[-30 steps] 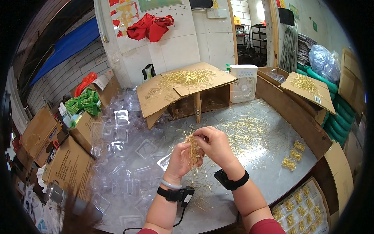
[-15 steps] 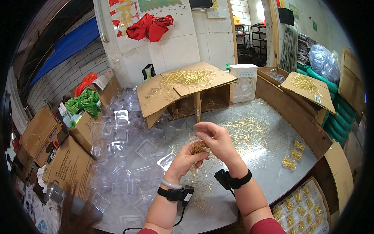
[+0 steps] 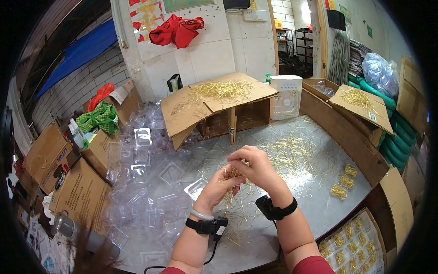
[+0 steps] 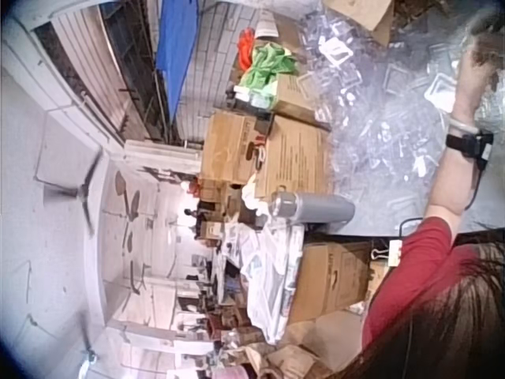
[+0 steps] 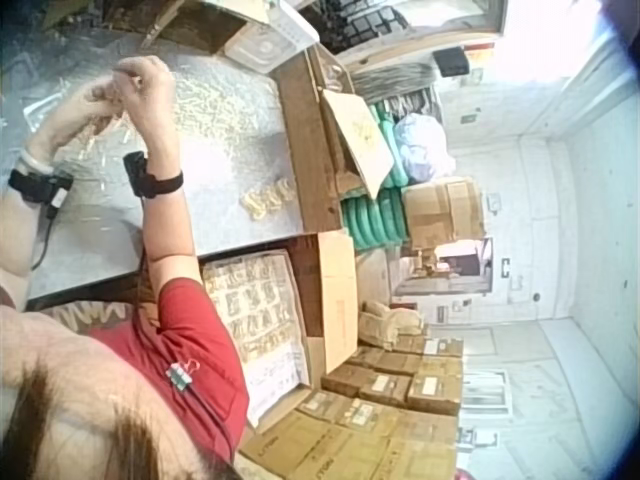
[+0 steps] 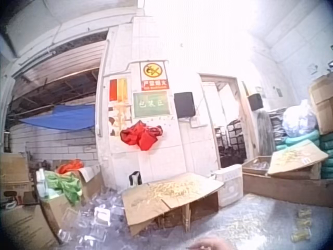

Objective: The person is gathering gold-colored metallic wires/springs from a table and placing them into small plastic bags.

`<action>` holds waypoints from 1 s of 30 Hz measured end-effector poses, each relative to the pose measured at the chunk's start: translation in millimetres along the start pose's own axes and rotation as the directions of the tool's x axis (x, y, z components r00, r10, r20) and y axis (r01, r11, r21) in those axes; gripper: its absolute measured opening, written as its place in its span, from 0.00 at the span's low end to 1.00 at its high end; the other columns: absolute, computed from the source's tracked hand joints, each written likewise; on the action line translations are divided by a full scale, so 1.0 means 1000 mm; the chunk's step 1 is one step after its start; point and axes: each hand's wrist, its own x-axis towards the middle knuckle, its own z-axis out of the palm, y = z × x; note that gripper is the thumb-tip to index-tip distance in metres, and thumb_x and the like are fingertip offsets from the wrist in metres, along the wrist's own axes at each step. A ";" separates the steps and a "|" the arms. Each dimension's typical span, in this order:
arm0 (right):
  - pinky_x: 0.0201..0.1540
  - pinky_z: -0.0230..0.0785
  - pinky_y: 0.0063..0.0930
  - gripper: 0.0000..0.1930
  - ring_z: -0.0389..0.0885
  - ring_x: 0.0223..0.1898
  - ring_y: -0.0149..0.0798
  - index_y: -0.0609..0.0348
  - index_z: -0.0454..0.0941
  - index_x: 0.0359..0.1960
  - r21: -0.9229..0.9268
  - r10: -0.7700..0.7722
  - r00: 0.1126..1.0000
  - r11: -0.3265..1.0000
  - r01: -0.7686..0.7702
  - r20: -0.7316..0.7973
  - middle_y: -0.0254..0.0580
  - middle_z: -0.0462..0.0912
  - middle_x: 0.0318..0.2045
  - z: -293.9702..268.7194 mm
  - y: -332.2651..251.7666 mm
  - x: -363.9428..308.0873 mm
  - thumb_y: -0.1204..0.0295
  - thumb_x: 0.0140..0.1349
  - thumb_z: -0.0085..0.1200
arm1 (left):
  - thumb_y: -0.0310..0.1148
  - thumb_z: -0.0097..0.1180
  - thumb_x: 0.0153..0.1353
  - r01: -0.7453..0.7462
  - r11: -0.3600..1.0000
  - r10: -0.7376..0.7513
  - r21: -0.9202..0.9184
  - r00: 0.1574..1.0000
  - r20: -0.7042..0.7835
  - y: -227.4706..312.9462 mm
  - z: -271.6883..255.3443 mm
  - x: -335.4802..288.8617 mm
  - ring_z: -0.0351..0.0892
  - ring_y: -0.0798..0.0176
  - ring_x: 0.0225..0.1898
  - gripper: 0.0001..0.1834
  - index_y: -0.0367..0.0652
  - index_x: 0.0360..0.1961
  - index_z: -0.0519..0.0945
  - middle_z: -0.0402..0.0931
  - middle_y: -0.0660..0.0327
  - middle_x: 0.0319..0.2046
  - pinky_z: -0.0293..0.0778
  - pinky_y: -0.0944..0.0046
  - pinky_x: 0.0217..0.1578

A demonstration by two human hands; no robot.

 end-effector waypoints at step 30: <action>0.63 0.66 0.42 0.10 0.74 0.59 0.50 0.59 0.85 0.37 0.098 -0.036 0.991 0.995 0.024 0.128 0.51 0.78 0.56 -0.003 -0.008 0.000 0.69 0.54 0.66 | 0.31 0.57 0.69 -0.146 0.949 0.062 -0.281 0.955 -0.289 0.007 -0.005 -0.002 0.75 0.74 0.22 0.06 0.44 0.45 0.78 0.78 0.67 0.30 0.70 0.73 0.20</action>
